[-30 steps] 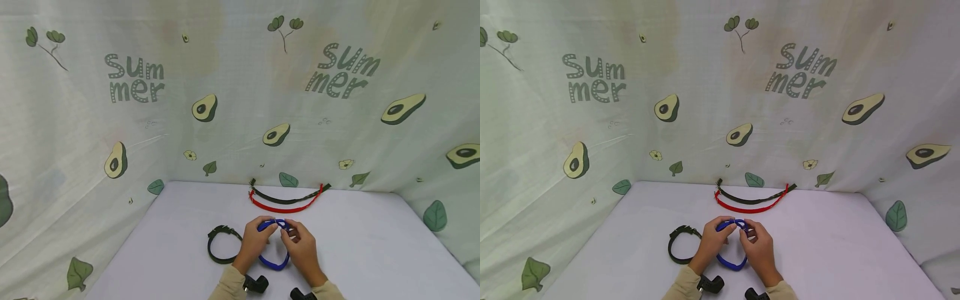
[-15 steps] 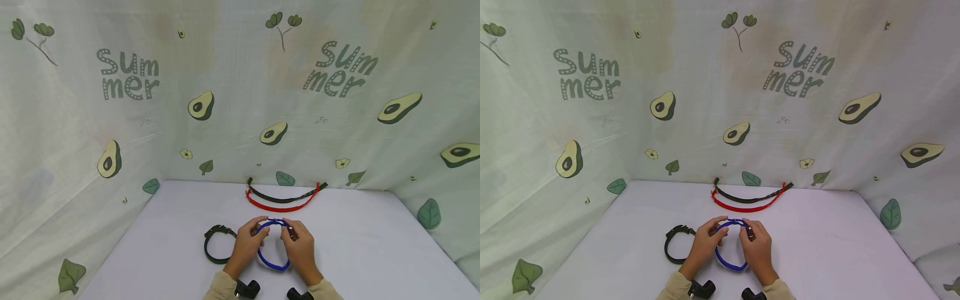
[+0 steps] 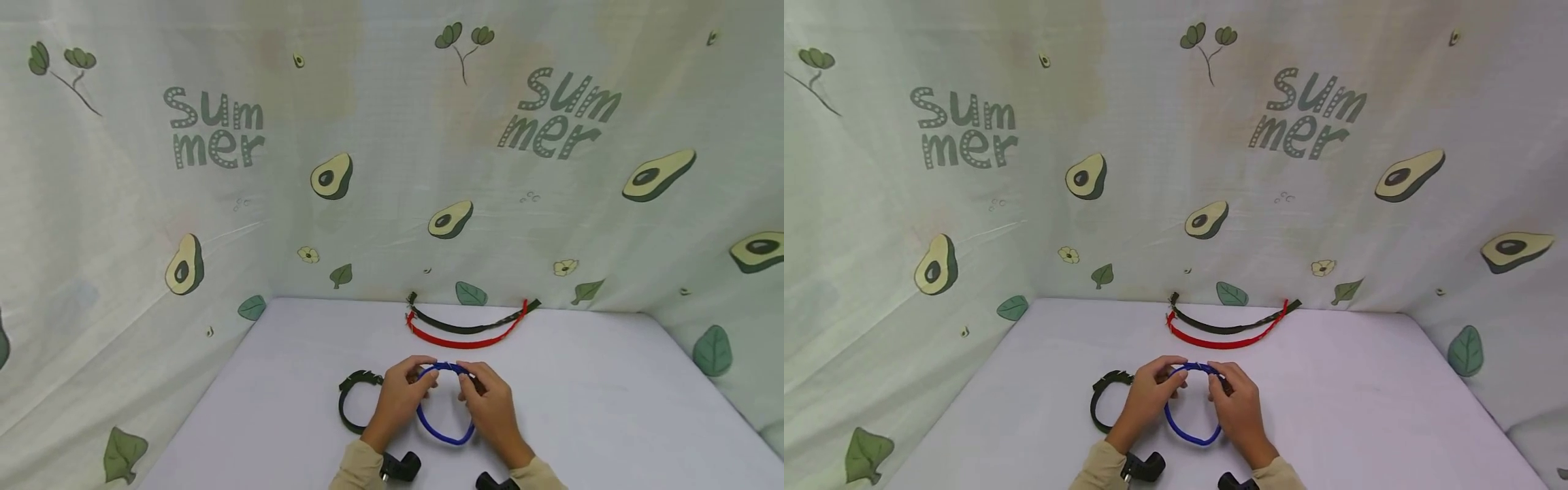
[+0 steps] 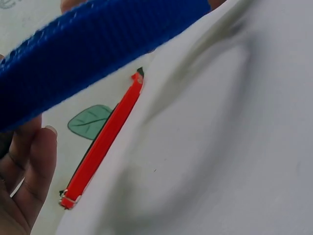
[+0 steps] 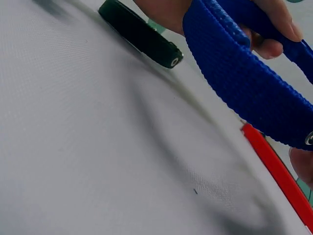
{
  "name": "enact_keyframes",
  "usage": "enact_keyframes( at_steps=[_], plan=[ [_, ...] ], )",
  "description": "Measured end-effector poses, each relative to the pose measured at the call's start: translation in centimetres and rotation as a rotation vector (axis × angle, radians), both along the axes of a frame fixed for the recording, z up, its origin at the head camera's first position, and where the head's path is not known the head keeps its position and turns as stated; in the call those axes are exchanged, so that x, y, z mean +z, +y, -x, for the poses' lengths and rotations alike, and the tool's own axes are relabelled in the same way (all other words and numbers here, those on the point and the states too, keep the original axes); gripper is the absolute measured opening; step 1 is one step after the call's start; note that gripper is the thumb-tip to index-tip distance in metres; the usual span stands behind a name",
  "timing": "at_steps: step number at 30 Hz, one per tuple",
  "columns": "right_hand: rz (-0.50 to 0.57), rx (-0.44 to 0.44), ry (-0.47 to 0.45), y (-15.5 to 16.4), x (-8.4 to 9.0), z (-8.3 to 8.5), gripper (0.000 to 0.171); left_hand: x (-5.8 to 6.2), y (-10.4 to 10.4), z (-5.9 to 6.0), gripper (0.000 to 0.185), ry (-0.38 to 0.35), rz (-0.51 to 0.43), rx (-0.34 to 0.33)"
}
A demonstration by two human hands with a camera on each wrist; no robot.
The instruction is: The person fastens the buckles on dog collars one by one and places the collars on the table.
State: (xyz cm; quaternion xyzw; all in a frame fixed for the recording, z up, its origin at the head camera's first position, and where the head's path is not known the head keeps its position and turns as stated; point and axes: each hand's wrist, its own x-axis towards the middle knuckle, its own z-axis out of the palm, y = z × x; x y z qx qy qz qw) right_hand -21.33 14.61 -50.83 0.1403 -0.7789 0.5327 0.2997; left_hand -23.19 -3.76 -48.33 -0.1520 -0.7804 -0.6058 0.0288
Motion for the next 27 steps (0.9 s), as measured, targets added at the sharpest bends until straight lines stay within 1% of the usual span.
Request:
enact_keyframes(
  at_steps=[2, 4, 10, 14, 18, 21, 24, 27],
  plan=[
    [0.006, -0.003, -0.010, -0.21, 0.05, -0.02, 0.024, -0.02, -0.30, 0.14, 0.034, 0.016, 0.018, 0.000],
    [0.015, 0.006, -0.005, -0.31, 0.05, -0.02, 0.024, -0.08, -0.56, 0.33, 0.032, 0.041, 0.058, 0.013],
    [0.017, 0.039, 0.052, -0.35, 0.13, 0.10, 0.028, 0.25, -0.82, 0.80, 0.024, 0.115, 0.155, 0.071],
    [0.005, 0.031, 0.053, -0.24, 0.06, 0.07, 0.031, 0.37, -0.81, 0.88, 0.022, 0.149, 0.176, 0.073],
    [0.011, 0.022, 0.042, -0.22, 0.06, -0.09, 0.031, 0.24, -0.69, 0.91, 0.020, 0.178, 0.173, 0.075],
    [0.035, 0.028, -0.001, -0.39, 0.16, -0.14, 0.032, 0.13, -0.66, 0.90, 0.019, 0.204, 0.157, 0.084],
    [0.093, 0.044, -0.111, -0.67, 0.50, -0.34, 0.033, 0.12, -0.74, 0.80, 0.018, 0.220, 0.128, 0.106],
    [0.159, 0.065, -0.233, -0.97, 0.91, -0.59, 0.036, 0.13, -0.98, 0.74, 0.017, 0.226, 0.094, 0.150]
  ],
)
